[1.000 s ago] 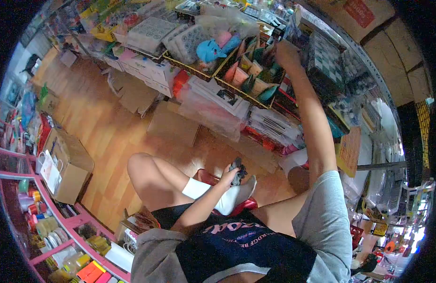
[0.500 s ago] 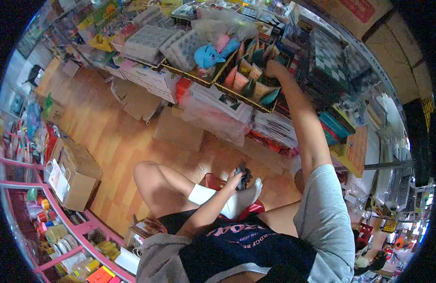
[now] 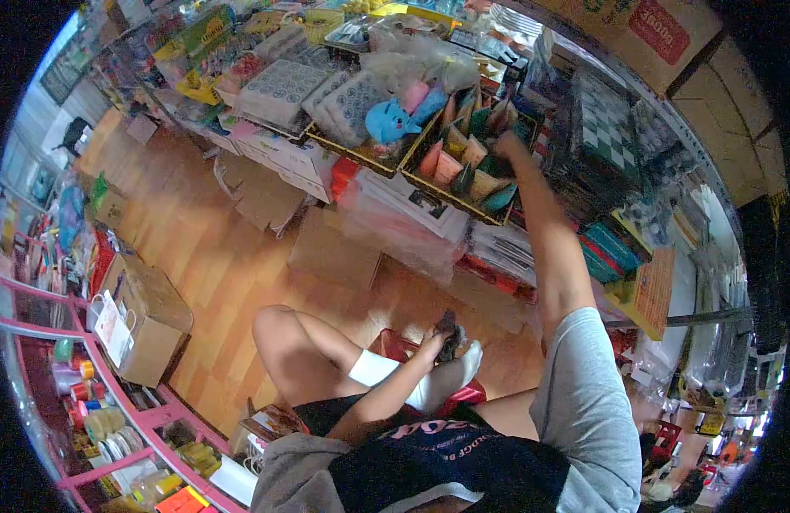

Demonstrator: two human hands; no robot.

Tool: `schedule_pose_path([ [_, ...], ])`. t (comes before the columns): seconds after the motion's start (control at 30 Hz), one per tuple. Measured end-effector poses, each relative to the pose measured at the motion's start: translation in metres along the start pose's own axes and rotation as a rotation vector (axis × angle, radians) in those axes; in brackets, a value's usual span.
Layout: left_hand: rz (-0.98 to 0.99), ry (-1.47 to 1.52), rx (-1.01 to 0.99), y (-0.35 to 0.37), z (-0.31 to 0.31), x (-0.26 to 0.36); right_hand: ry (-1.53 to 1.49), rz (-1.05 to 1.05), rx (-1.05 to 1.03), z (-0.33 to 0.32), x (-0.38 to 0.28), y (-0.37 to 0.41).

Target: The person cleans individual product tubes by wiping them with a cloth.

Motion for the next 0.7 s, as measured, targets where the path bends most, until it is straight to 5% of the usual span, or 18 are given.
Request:
schedule_pose_path([
  [0.13,-0.021,0.158,-0.169,-0.028,-0.018,-0.037,-0.150,0.065,0.237,-0.079,-0.025,0.053],
  [0.33,0.011,0.236,-0.132,-0.030,-0.016,-0.043,-0.083,0.175,0.427,-0.159,-0.044,0.105],
  [0.43,0.045,0.267,-0.180,-0.026,-0.013,-0.032,-0.029,0.021,0.431,-0.191,-0.056,0.127],
  [0.5,0.055,0.269,-0.117,-0.020,-0.012,-0.023,-0.239,-0.064,0.624,-0.215,-0.064,0.162],
  [0.6,0.017,0.229,0.020,0.003,-0.005,0.007,-0.602,-0.209,0.480,-0.221,-0.076,0.239],
  [0.7,0.232,0.743,-0.011,0.025,0.017,0.070,-0.773,-0.180,0.366,-0.200,-0.084,0.313],
])
Point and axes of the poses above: each hand's wrist, its own y-axis away from the middle knuckle, its own z-axis out of the palm, x = y × z, the point moved 4 cm from there along -y, towards the middle knuckle, and after that the axes turned 9 degrees about z, right-handed, at the moved point
